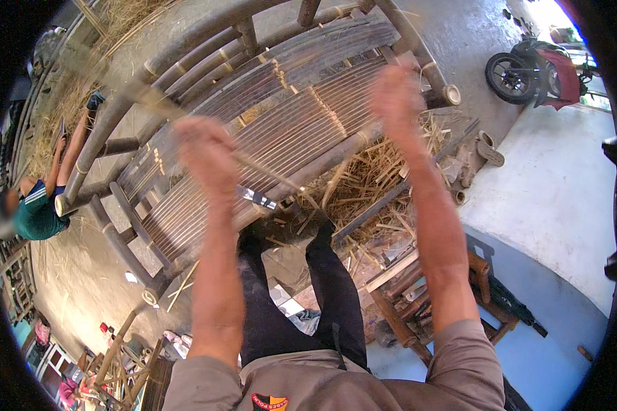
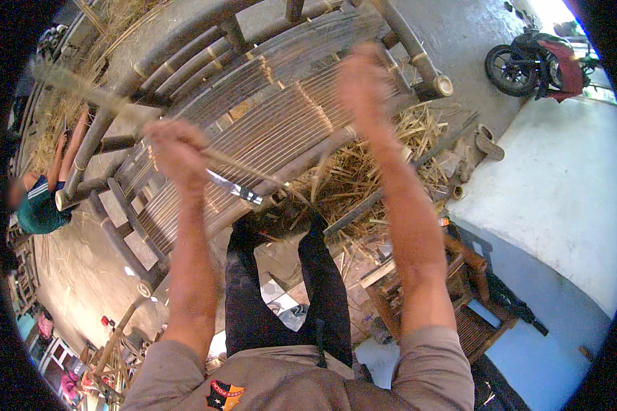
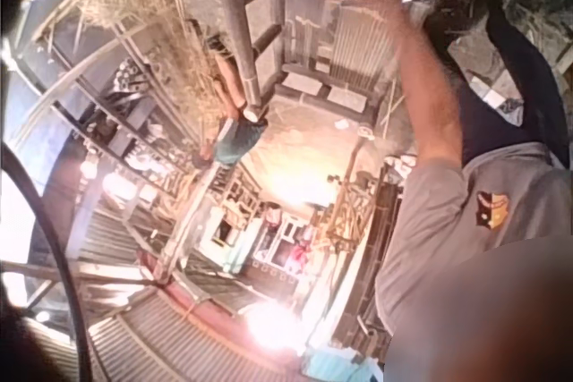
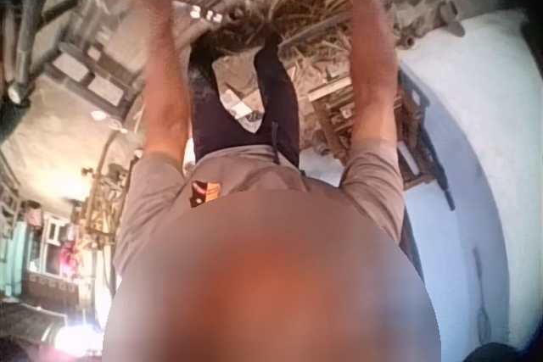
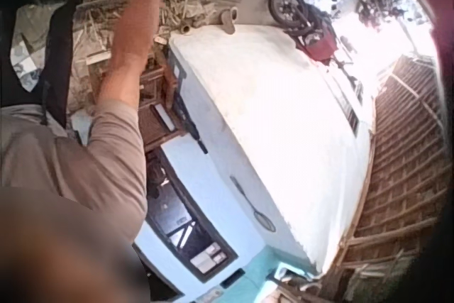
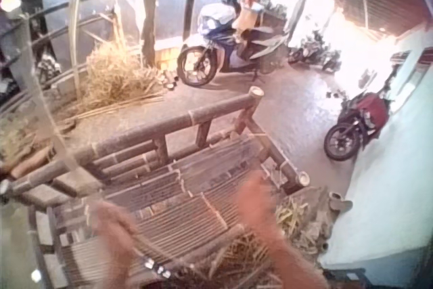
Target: The person uses a knife to split a bamboo pole into thin strips, then separates the strips by hand and arranges them on a bamboo bench frame. The person repeatedly splits and aligns the strips to form a woven surface.
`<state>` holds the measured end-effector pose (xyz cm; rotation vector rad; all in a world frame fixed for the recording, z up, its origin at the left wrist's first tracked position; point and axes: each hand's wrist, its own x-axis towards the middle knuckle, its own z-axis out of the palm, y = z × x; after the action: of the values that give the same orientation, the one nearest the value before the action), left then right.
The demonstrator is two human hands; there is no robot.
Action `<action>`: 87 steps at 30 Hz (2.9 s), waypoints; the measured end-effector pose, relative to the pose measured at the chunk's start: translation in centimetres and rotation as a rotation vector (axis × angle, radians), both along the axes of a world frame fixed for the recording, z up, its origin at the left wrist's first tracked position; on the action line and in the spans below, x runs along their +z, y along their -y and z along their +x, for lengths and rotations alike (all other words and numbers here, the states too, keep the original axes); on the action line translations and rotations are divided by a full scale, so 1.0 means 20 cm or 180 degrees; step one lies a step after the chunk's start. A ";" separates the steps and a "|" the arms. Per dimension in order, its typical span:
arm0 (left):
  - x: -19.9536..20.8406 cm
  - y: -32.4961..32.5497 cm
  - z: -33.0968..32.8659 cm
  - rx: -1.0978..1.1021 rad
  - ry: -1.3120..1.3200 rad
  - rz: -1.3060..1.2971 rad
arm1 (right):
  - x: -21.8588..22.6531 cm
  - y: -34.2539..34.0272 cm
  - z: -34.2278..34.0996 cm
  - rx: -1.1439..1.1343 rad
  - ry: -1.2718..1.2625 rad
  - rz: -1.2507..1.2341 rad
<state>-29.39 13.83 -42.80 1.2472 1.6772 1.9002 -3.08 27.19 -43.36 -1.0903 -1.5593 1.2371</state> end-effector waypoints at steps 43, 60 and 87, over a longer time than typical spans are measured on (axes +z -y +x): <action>-0.19 0.07 0.30 -0.1377 0.1497 -0.0713 | 0.13 0.25 -0.39 0.0070 0.1050 0.0490; 0.19 0.62 -0.95 0.0159 0.2442 -0.0831 | -0.41 1.16 -0.75 0.1117 0.1661 -0.0179; 0.65 0.99 -1.78 0.0558 0.1586 -0.0532 | -1.47 1.39 -0.13 -0.3725 -0.0683 -0.4456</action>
<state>-64.89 -5.92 -29.88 0.5169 1.6607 1.9130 -5.75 -0.68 -72.67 -2.0952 0.4800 1.3363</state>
